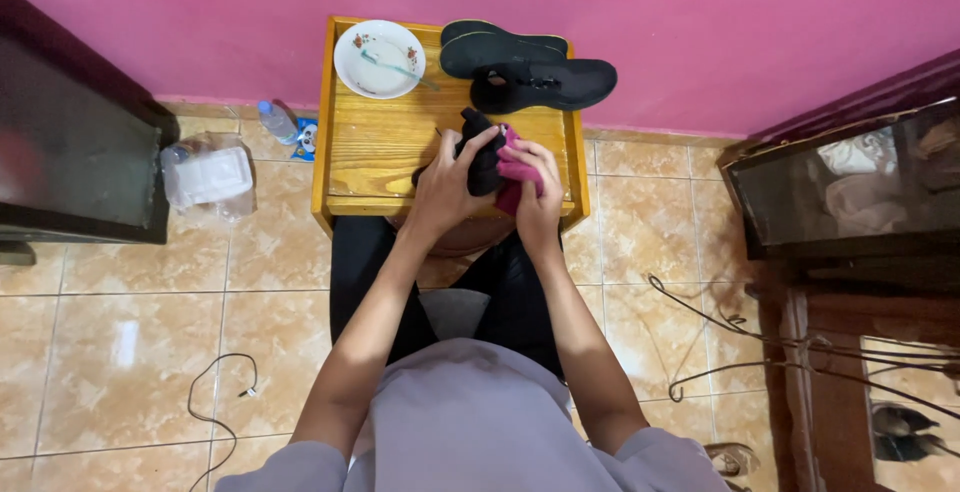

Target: The person sits on the floor and wipes a black shoe with a pink cloth. They hold the shoe in their left hand and scrub the upper and sole with the cloth in their right hand, turning the shoe to clean different sides.

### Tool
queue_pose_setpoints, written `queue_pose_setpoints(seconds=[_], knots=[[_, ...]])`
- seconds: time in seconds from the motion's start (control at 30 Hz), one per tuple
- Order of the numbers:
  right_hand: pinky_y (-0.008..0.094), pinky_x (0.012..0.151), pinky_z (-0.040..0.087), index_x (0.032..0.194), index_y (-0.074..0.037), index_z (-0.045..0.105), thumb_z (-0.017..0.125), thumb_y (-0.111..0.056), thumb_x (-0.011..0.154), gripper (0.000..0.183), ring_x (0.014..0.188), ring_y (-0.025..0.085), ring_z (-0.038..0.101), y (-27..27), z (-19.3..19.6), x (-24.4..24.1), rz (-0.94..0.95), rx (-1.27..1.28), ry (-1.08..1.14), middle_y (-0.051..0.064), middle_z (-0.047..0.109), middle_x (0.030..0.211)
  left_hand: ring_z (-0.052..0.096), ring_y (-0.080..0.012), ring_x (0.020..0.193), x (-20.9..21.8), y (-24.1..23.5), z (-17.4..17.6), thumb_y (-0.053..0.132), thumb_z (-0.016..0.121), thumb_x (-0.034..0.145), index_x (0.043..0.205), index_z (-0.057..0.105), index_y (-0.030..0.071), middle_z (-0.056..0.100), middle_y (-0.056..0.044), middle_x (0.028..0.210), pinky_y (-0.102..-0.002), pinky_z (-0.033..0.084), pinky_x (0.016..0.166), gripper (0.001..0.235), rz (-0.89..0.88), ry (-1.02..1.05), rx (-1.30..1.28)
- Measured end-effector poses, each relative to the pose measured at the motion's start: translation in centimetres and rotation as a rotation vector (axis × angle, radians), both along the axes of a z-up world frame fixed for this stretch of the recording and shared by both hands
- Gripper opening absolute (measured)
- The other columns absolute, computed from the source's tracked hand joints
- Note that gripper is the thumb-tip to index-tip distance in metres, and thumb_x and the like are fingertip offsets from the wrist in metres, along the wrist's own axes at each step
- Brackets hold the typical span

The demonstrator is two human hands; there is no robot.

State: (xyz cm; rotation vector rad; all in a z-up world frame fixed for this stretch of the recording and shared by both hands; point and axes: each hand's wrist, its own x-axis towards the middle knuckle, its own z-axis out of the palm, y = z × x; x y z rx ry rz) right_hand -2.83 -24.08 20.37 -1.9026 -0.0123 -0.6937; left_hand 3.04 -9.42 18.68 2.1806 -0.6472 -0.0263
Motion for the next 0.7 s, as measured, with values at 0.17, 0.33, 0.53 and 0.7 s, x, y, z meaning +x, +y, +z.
queue_pose_setpoints(seconds=[0.17,0.33,0.53,0.7], knots=[[0.048,0.108,0.044,0.104,-0.008,0.076,0.048,0.005,0.098,0.031,0.118,0.032,0.065,-0.5,-1.0,0.0,-0.07,0.049,0.001,0.013,0.069,0.116,0.066,-0.0465,0.104,-0.5,-0.3,0.7,0.026,0.083,0.07,0.15,0.042,0.04,0.045,-0.01,0.122,-0.054,0.059,0.078,0.091,0.003,0.016,-0.042],[0.055,0.114,0.04,0.131,-0.013,0.071,0.049,-0.005,0.102,0.037,0.128,0.041,0.056,1.1,-2.1,-0.6,-0.03,-0.498,-0.194,0.016,0.059,0.131,0.06,-0.0524,0.116,0.0,-0.4,1.0,0.022,0.086,0.071,0.153,0.039,0.036,0.045,-0.015,0.128,-0.062,0.056,0.084,0.095,-0.002,0.058,-0.066],[0.055,0.116,0.039,0.125,-0.012,0.074,0.052,-0.03,0.106,0.034,0.13,0.039,0.057,1.7,-3.6,-0.4,-0.029,-0.624,-0.326,0.015,0.062,0.136,0.054,-0.0527,0.125,0.4,-0.2,0.4,0.025,0.074,0.084,0.154,0.036,0.038,0.041,-0.015,0.135,-0.062,0.052,0.094,0.08,0.021,0.129,-0.106],[0.057,0.119,0.035,0.131,-0.015,0.072,0.042,-0.041,0.106,0.047,0.134,0.04,0.052,1.4,-3.1,0.6,-0.051,-0.51,-0.229,0.013,0.056,0.141,0.059,-0.0557,0.117,0.0,-0.2,1.5,0.024,0.078,0.081,0.153,0.035,0.04,0.041,-0.018,0.137,-0.062,0.054,0.09,0.085,0.065,0.124,-0.081]])
